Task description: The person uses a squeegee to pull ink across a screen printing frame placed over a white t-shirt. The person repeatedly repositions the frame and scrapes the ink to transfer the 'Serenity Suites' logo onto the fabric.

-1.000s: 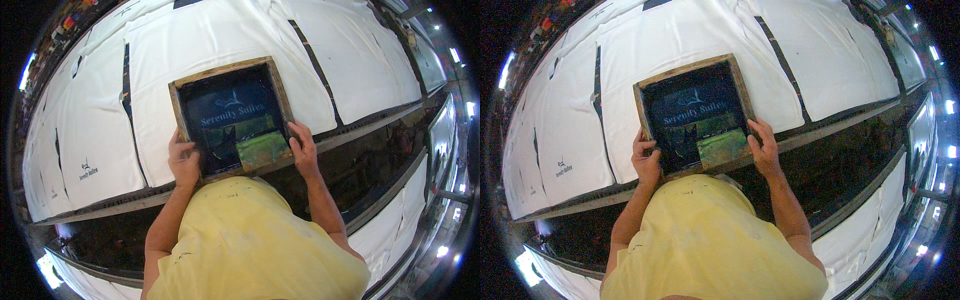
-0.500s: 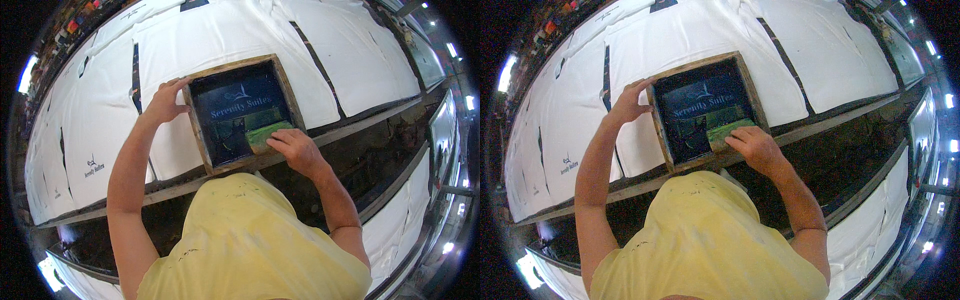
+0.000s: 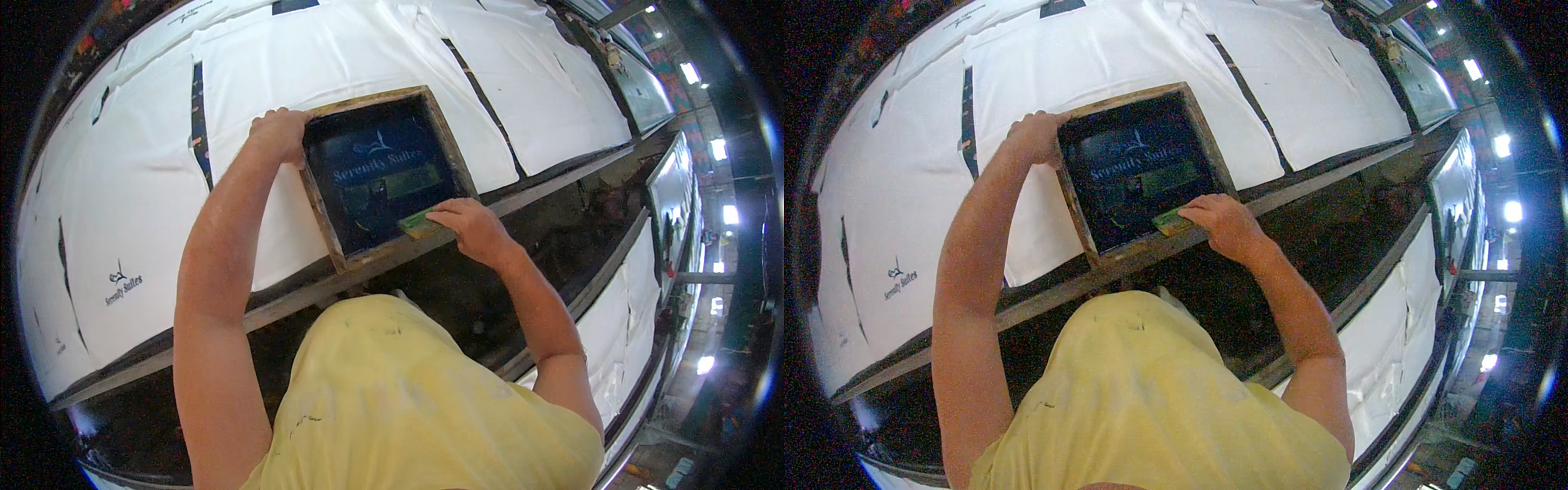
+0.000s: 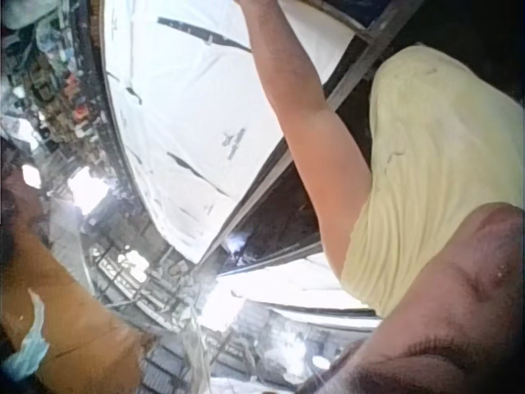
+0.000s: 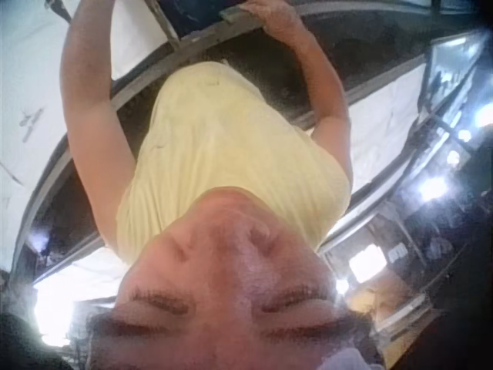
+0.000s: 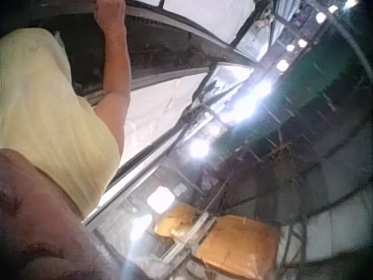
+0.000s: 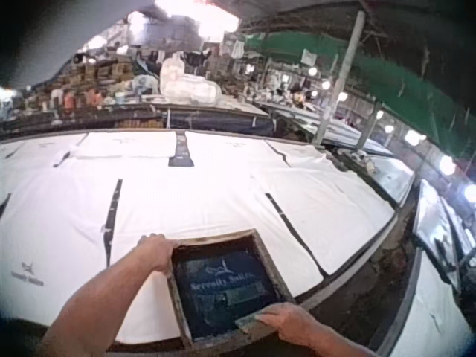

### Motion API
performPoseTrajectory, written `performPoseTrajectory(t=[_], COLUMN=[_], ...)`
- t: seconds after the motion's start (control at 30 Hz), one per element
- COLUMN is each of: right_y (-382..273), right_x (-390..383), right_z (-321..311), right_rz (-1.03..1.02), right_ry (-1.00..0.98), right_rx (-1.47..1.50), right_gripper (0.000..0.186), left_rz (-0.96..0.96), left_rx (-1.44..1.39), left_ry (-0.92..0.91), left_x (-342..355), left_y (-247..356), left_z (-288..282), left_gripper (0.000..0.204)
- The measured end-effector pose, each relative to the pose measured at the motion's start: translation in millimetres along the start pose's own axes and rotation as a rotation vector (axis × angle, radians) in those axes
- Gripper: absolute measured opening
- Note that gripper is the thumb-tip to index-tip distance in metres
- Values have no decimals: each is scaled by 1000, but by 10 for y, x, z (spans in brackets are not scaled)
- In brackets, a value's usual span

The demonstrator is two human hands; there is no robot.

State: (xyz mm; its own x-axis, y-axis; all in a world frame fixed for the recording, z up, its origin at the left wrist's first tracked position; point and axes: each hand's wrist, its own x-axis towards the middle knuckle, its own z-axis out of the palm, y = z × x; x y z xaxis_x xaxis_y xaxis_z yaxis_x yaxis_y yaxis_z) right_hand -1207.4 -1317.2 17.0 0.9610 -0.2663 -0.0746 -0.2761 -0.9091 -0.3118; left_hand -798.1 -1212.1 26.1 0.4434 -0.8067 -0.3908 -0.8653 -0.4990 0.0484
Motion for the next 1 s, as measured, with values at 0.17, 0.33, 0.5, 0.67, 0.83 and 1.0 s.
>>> performPoseTrajectory(t=[0.17,0.33,0.5,0.67,0.83,1.0], right_y=[39,233,531,975,1395,1519], right_x=[-101,18,313,774,1331,1770], right_z=[285,326,224,94,-138,-264], right_rz=[-58,-126,-288,-481,-759,-977], right_ry=[155,162,183,181,67,-13], right_rx=[-41,-63,-62,-42,-17,-14], right_gripper=[62,60,52,40,32,31], left_rz=[-11,-10,-109,-134,-144,-165], left_rx=[-11,-38,-71,-71,-164,-125], left_ry=[15,-12,-38,7,54,56], left_x=[34,89,15,60,84,108], left_y=[36,12,124,103,-10,86], left_z=[39,26,-76,-22,176,119], left_gripper=[100,111,107,118,122,119])
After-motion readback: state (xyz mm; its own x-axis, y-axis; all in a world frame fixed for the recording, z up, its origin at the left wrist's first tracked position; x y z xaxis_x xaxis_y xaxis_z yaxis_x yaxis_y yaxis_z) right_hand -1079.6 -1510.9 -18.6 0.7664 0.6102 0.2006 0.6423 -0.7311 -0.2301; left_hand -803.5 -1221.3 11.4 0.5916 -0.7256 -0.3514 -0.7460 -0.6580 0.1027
